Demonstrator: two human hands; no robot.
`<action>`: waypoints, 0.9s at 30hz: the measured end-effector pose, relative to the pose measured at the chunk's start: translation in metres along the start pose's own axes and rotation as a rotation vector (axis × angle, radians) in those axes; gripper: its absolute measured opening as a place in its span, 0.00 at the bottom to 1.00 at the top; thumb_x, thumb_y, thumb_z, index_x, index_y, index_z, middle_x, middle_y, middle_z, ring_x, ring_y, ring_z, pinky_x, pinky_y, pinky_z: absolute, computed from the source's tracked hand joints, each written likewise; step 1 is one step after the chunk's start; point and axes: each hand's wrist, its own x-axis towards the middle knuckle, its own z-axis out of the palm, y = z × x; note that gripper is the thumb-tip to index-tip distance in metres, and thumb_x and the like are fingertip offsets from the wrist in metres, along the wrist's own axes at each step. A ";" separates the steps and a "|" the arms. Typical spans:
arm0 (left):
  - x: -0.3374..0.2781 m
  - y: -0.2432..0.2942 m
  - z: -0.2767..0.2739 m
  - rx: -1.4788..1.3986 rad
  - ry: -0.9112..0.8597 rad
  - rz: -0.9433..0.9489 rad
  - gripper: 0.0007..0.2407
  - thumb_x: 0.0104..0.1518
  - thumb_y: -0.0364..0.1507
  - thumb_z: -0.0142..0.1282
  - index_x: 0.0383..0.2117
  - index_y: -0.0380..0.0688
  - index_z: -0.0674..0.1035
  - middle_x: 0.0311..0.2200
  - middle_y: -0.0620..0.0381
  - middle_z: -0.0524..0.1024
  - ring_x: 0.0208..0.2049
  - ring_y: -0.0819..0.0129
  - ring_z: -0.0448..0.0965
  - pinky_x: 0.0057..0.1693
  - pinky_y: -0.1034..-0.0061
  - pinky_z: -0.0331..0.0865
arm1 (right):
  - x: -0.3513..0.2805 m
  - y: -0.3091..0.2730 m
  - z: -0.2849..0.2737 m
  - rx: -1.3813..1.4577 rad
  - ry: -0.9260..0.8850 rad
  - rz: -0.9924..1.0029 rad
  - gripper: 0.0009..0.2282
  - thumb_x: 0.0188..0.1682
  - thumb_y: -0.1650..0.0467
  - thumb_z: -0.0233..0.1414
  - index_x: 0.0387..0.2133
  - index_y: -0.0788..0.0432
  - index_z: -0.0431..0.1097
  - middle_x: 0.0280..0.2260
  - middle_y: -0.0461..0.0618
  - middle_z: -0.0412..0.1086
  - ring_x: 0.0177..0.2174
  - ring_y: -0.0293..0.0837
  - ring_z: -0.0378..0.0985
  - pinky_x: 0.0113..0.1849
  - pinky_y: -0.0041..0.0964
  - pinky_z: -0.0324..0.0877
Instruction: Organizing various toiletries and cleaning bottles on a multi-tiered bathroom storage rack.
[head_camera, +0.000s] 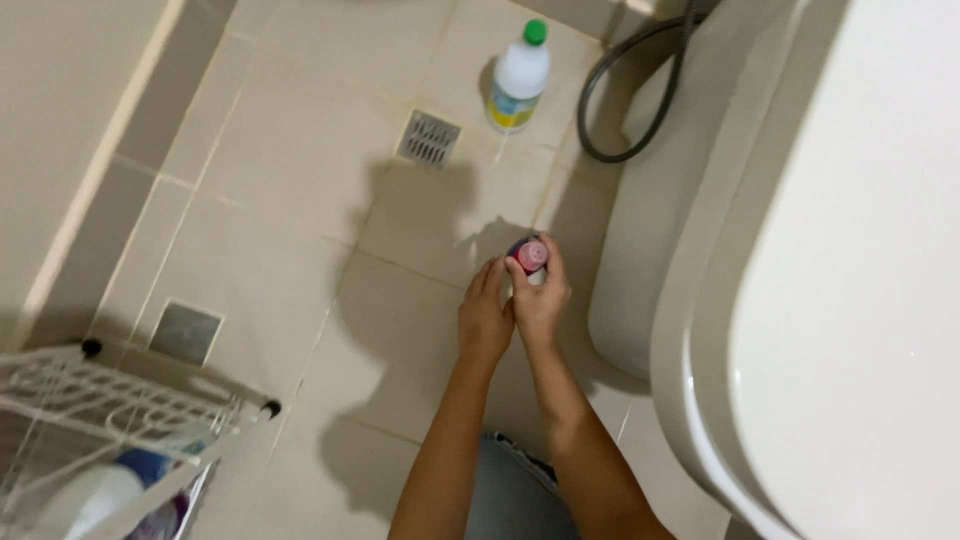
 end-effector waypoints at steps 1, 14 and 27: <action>-0.009 -0.001 -0.010 0.001 0.021 -0.016 0.26 0.59 0.27 0.58 0.66 0.49 0.65 0.67 0.47 0.64 0.66 0.48 0.63 0.67 0.59 0.61 | -0.008 -0.014 0.002 0.011 -0.023 -0.007 0.25 0.43 0.73 0.67 0.55 0.63 0.69 0.53 0.61 0.73 0.55 0.51 0.75 0.55 0.41 0.69; -0.187 -0.076 -0.117 -0.272 0.676 -0.139 0.26 0.46 0.21 0.69 0.55 0.46 0.75 0.55 0.49 0.77 0.56 0.52 0.77 0.58 0.66 0.72 | -0.178 -0.137 -0.002 0.213 -0.644 0.095 0.33 0.42 0.71 0.67 0.63 0.58 0.62 0.56 0.52 0.71 0.54 0.44 0.74 0.52 0.41 0.67; -0.400 -0.137 -0.197 -0.370 0.855 -0.366 0.29 0.44 0.25 0.73 0.57 0.45 0.74 0.54 0.49 0.77 0.54 0.54 0.78 0.56 0.66 0.73 | -0.317 -0.170 0.011 -0.007 -1.527 -0.418 0.34 0.39 0.73 0.67 0.62 0.52 0.62 0.53 0.49 0.73 0.52 0.47 0.76 0.48 0.45 0.72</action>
